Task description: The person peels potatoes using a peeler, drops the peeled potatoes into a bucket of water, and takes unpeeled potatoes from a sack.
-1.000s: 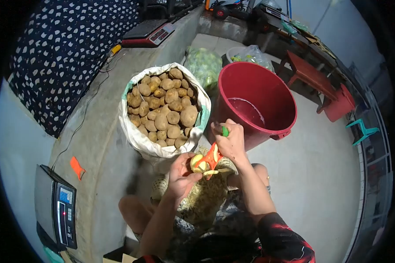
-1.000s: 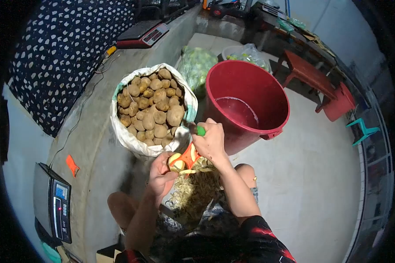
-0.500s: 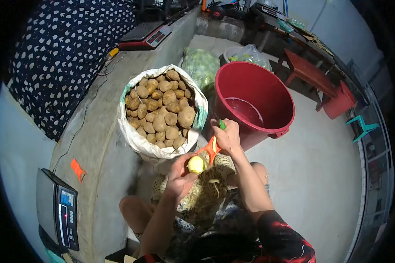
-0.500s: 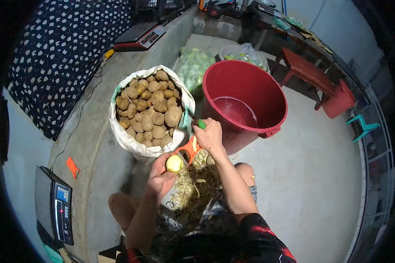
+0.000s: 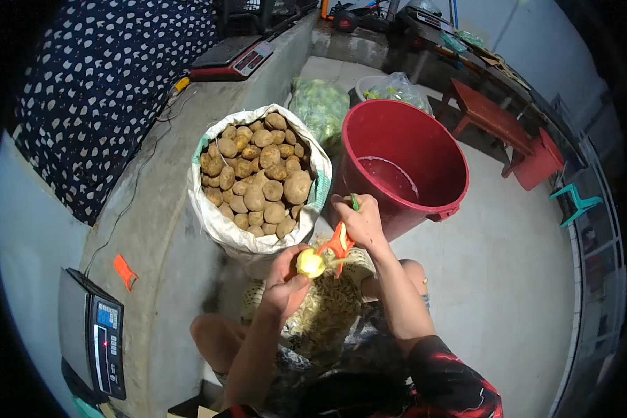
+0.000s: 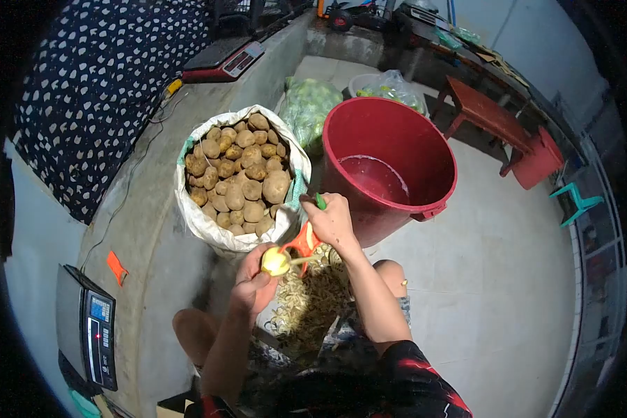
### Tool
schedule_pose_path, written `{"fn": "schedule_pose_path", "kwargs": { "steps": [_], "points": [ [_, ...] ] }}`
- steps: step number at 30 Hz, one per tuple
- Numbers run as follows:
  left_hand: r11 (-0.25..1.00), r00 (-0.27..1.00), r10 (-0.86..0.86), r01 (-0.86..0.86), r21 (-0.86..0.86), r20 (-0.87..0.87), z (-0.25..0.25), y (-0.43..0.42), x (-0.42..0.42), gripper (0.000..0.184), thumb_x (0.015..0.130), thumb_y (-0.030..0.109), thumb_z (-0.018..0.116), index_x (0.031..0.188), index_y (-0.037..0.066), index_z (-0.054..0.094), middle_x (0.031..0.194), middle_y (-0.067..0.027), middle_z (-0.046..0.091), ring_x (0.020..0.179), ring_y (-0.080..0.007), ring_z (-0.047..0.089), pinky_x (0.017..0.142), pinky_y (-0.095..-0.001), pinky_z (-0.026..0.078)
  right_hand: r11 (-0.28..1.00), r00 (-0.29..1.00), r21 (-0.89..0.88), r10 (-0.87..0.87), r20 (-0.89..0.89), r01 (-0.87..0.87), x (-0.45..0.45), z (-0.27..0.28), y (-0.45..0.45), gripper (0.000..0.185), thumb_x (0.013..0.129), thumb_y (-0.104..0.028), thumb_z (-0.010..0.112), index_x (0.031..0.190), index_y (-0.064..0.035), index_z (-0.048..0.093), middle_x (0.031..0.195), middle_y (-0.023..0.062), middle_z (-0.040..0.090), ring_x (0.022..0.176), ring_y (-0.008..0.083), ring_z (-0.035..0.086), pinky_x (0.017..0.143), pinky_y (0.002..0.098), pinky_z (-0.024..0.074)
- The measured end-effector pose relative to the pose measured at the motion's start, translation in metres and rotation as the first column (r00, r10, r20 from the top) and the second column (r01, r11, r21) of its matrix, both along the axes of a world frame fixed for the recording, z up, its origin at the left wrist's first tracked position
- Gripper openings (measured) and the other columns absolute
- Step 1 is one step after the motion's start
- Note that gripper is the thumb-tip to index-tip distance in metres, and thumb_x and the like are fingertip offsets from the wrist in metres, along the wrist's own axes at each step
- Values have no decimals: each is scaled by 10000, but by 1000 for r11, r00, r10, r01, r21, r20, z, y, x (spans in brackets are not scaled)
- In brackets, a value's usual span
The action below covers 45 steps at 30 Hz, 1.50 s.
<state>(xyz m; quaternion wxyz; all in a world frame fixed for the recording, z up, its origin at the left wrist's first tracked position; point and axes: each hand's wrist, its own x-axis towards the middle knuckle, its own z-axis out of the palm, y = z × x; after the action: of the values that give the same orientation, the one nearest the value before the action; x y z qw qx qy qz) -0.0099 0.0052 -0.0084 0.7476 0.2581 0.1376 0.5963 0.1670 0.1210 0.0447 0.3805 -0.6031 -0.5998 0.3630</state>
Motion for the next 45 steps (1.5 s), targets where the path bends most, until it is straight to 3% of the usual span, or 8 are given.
{"fn": "schedule_pose_path", "kwargs": {
  "steps": [3,10,14,19,28,30,37,45],
  "points": [
    [992,972,123,-116,42,-202,5,-3,5,596,781,39,694,1293,-36,400,1166,-126,541,1075,-218,532,973,-337,410,863,916,482,-61,395,-151,-1,7,-10,353,769,-303,635,654,30,610,556,214,565,539,396,578,543,424,443],
    [998,995,-59,61,-27,84,5,0,-1,567,786,-24,640,1300,-26,402,1185,-125,529,1092,-217,531,979,-341,410,998,1000,50,-28,0,28,3,-10,9,366,763,-306,654,648,39,614,539,224,553,520,369,577,521,411,429],
    [997,989,78,-74,31,-128,4,-4,3,578,785,-6,636,1310,-29,397,1188,-123,527,1111,-226,519,998,-352,392,885,930,453,-72,361,-107,0,12,-11,364,771,-307,657,666,40,630,558,222,569,525,366,583,535,406,435],
    [1000,999,-9,9,-1,37,0,-1,0,565,792,-42,625,1308,-31,396,1190,-127,525,1115,-222,521,1000,-352,394,997,997,31,-69,37,68,7,-17,16,382,776,-311,655,635,41,609,520,216,544,508,366,575,545,412,444],
    [995,995,93,-92,-26,44,-7,-3,5,553,804,19,629,1300,-42,392,1222,-154,518,1181,-270,499,1061,-407,355,923,941,384,-144,305,16,10,-9,8,295,710,-242,663,634,39,618,577,175,548,576,325,575,577,433,440],
    [999,997,52,-50,-20,60,-6,-2,2,540,805,15,612,1298,-44,399,1224,-151,519,1178,-274,498,1072,-424,348,992,992,-31,-120,-25,120,10,-10,12,326,735,-255,669,621,44,608,515,157,541,485,243,549,526,401,424],
    [985,986,169,-169,-30,-7,-1,-6,11,514,808,18,595,1294,-36,436,1240,-144,531,1187,-287,496,1087,-454,334,894,935,449,-173,309,17,8,3,1,308,744,-289,650,688,13,633,580,225,575,589,426,576,580,461,445],
    [998,977,34,-23,-54,212,16,-3,6,520,899,111,576,1370,-29,405,1324,-166,509,1221,-306,495,1085,-413,357,977,990,166,-131,-43,136,8,-10,11,398,807,-255,668,579,42,532,461,112,460,452,156,432,493,391,375]
  ]
}}
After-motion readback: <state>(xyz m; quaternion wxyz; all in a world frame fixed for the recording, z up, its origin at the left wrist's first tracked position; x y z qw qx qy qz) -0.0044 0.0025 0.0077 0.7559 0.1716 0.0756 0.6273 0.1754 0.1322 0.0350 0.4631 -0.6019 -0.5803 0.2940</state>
